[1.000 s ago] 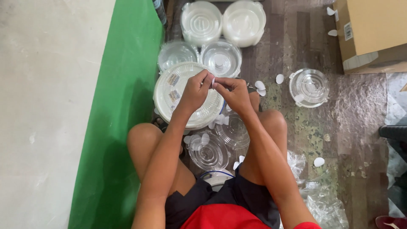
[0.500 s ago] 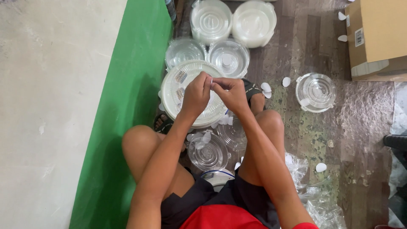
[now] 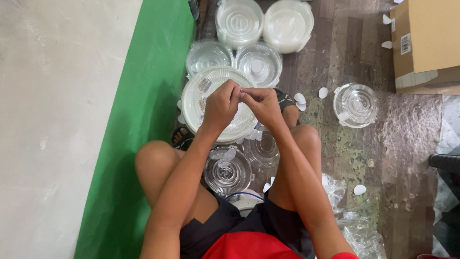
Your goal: The person sits on the floor and assembles clear plastic lids by peeling off backing paper from small circular stickers and placing them onto the lids. They handle stacks of lids and stickers, occasionally picking up a lid to apply the sticker and then setting it down.
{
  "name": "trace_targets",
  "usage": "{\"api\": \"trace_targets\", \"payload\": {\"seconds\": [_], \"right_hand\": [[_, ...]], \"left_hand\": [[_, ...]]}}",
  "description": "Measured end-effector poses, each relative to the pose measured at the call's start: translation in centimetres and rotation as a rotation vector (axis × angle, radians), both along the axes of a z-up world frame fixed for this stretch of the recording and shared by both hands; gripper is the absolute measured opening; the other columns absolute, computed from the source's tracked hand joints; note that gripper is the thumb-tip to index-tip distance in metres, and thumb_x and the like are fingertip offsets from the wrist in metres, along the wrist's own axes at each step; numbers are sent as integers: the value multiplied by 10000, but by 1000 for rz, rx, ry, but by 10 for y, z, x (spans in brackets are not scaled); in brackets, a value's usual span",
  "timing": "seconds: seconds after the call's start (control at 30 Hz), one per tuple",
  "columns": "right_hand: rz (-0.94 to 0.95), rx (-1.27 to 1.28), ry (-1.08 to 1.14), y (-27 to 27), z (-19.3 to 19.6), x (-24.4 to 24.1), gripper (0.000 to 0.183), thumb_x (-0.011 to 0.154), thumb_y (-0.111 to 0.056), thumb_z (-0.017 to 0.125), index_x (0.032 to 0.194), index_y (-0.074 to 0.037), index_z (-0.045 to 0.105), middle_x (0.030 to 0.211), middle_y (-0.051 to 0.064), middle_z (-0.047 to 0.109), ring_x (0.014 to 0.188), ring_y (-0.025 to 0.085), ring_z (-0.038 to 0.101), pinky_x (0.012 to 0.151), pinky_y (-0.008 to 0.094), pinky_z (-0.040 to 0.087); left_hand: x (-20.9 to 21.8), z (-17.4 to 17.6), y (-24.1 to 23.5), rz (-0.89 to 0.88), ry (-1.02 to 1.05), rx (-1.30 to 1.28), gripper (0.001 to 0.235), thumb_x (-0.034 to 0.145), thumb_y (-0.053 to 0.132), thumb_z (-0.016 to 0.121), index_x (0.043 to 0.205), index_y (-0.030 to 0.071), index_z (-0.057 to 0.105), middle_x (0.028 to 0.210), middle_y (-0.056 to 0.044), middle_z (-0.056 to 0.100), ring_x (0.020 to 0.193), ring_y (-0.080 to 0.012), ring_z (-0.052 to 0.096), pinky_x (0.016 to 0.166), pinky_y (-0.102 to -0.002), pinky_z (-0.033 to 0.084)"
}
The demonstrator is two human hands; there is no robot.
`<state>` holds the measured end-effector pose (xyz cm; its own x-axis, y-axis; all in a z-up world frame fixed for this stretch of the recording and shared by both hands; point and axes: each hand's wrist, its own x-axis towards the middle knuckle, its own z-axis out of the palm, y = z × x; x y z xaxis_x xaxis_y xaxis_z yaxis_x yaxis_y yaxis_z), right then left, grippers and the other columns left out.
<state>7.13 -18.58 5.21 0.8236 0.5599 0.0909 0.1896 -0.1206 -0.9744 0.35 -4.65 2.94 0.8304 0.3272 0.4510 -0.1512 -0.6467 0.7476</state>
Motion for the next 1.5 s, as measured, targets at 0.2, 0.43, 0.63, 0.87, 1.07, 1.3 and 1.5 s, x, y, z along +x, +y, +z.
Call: {"api": "trace_targets", "payload": {"seconds": [0.2, 0.43, 0.63, 0.87, 1.07, 1.3, 1.5], "right_hand": [[17, 5, 4, -2, -5, 2, 238, 938, -90, 709, 1161, -56, 785, 892, 171, 777, 901, 133, 630, 803, 381, 584], [25, -3, -8, -1, -8, 3, 250, 947, -76, 684, 1177, -41, 775, 877, 180, 772, 886, 154, 659, 798, 399, 586], [32, -5, -28, -4, -22, 7, 259, 950, -60, 656, 1177, -41, 780, 872, 173, 771, 891, 155, 661, 798, 405, 588], [103, 41, 42, -6, -31, 15, 281, 987, -31, 572, 1195, -16, 760, 932, 164, 766, 947, 176, 664, 888, 443, 587], [173, 67, 88, -7, 3, 8, 267, 975, 19, 641, 1228, 5, 727, 982, 199, 763, 979, 188, 641, 894, 457, 585], [240, 109, 124, -10, 11, 6, 255, 975, -15, 706, 1226, 25, 721, 978, 184, 769, 977, 154, 632, 879, 400, 590], [221, 101, 139, -13, -2, 10, 231, 974, -31, 719, 1200, 16, 739, 941, 181, 773, 973, 148, 641, 864, 380, 597]], "left_hand": [[-1, 4, 2, 1, 2, 43, 309, 1099, 296, 486, 833, 153, 556, 652, -55, 576, 644, -258, 655, 605, -379, 560], [1, -2, 3, -2, -16, 71, 306, 1094, 284, 492, 818, 167, 552, 642, -27, 599, 632, -241, 664, 581, -359, 562], [2, -2, 3, -2, -6, 74, 308, 1092, 283, 491, 816, 162, 555, 634, -36, 596, 617, -238, 657, 566, -359, 559], [2, 2, 6, -13, 8, 65, 300, 1092, 289, 490, 835, 149, 556, 645, -60, 595, 627, -252, 669, 571, -366, 571], [-1, 13, 7, -70, 5, 38, 309, 1093, 266, 481, 815, 151, 552, 625, -38, 596, 601, -228, 664, 557, -339, 570], [-7, 19, 9, -94, 2, 38, 305, 1089, 266, 505, 808, 158, 554, 621, -36, 592, 602, -228, 663, 546, -330, 565], [-10, 24, 8, -94, -5, 93, 329, 1087, 269, 489, 784, 152, 542, 582, -29, 559, 551, -216, 633, 519, -315, 554]]}}
